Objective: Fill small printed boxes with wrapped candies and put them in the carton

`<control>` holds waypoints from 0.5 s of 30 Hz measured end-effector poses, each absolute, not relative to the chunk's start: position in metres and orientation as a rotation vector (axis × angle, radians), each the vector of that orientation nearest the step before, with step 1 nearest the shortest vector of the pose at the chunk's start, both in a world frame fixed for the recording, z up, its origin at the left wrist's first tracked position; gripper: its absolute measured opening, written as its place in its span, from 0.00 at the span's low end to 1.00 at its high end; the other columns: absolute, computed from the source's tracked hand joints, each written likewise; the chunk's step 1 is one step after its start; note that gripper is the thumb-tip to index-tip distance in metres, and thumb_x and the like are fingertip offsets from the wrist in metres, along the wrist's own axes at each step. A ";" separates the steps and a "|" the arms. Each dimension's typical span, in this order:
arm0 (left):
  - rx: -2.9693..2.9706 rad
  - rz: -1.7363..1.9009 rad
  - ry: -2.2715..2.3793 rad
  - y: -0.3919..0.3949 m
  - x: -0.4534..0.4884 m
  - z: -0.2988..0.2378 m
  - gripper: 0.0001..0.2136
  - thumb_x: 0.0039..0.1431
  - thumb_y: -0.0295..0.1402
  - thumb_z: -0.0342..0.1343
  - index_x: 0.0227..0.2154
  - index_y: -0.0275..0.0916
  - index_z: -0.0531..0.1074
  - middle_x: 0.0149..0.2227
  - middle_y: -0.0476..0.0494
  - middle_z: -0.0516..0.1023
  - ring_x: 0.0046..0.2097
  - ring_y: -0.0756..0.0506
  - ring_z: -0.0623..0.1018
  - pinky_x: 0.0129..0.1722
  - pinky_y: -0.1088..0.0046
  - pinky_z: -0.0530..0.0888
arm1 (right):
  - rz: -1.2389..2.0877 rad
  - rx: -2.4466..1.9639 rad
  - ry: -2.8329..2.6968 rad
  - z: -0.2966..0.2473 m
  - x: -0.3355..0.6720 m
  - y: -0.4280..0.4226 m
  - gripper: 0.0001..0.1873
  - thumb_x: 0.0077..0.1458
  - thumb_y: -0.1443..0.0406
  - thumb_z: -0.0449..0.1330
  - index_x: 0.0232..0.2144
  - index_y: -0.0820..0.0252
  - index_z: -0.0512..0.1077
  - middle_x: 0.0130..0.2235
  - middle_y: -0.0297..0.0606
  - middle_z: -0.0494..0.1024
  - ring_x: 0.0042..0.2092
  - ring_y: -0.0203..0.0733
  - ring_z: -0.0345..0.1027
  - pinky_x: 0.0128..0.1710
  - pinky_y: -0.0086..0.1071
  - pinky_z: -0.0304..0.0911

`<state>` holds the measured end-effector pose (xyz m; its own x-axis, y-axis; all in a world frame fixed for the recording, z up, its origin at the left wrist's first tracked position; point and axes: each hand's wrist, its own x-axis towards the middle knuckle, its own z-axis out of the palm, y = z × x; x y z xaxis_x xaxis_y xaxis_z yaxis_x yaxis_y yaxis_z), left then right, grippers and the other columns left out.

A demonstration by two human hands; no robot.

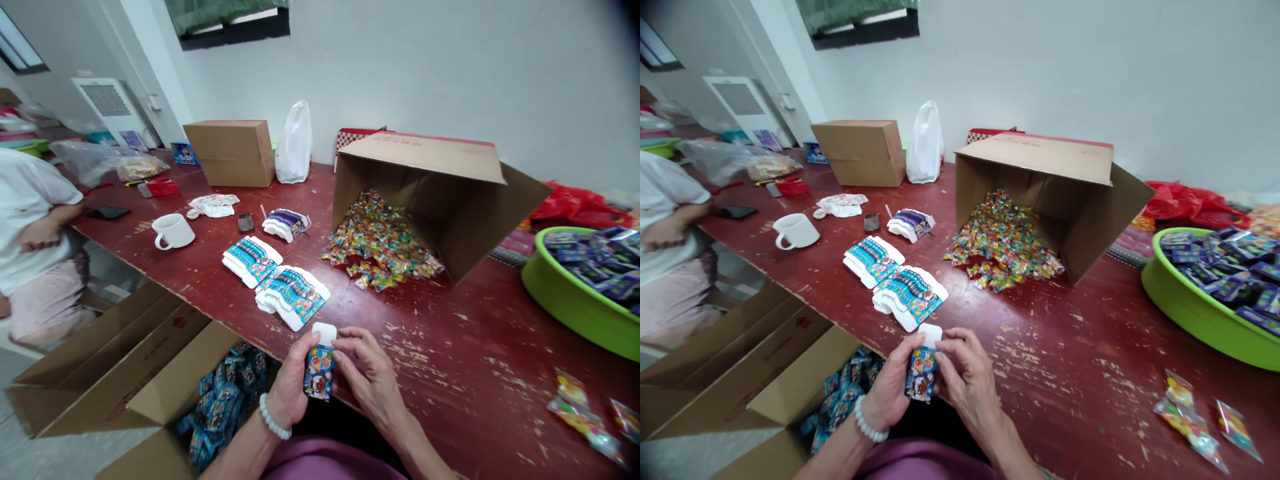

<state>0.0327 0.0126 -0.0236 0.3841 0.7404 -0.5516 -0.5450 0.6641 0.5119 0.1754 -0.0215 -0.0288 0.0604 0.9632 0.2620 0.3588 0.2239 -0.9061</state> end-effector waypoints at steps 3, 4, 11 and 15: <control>0.354 0.847 0.913 0.009 0.034 -0.025 0.13 0.55 0.38 0.59 0.41 0.36 0.72 0.27 0.48 0.76 0.23 0.50 0.75 0.19 0.76 0.73 | 0.863 -1.289 -1.480 -0.025 0.175 -0.016 0.08 0.58 0.63 0.59 0.31 0.56 0.78 0.46 0.42 0.73 0.46 0.44 0.71 0.46 0.34 0.65; 0.404 0.852 0.919 0.008 0.034 -0.025 0.15 0.55 0.38 0.59 0.43 0.37 0.72 0.28 0.48 0.76 0.22 0.50 0.74 0.18 0.77 0.72 | 0.948 -1.273 -1.438 -0.023 0.176 -0.013 0.08 0.57 0.62 0.61 0.29 0.57 0.77 0.45 0.42 0.74 0.45 0.44 0.71 0.44 0.34 0.66; 0.549 0.812 0.842 0.008 0.034 -0.020 0.22 0.58 0.45 0.58 0.52 0.40 0.68 0.35 0.46 0.77 0.25 0.49 0.76 0.19 0.76 0.72 | 1.369 -1.207 -1.031 -0.023 0.177 -0.003 0.16 0.51 0.60 0.67 0.42 0.57 0.73 0.31 0.32 0.75 0.28 0.36 0.68 0.29 0.29 0.64; 0.465 0.669 0.823 0.012 0.032 -0.019 0.27 0.59 0.53 0.51 0.54 0.38 0.67 0.30 0.45 0.78 0.18 0.50 0.74 0.17 0.75 0.70 | 1.182 -1.192 -1.404 -0.012 0.184 -0.005 0.07 0.56 0.62 0.62 0.30 0.59 0.76 0.33 0.37 0.76 0.33 0.39 0.70 0.34 0.31 0.65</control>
<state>0.0320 0.0116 -0.0189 0.4976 0.6999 -0.5124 -0.3582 0.7038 0.6134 0.1839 -0.0051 -0.0122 -0.1104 0.9922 0.0583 0.1115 0.0707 -0.9912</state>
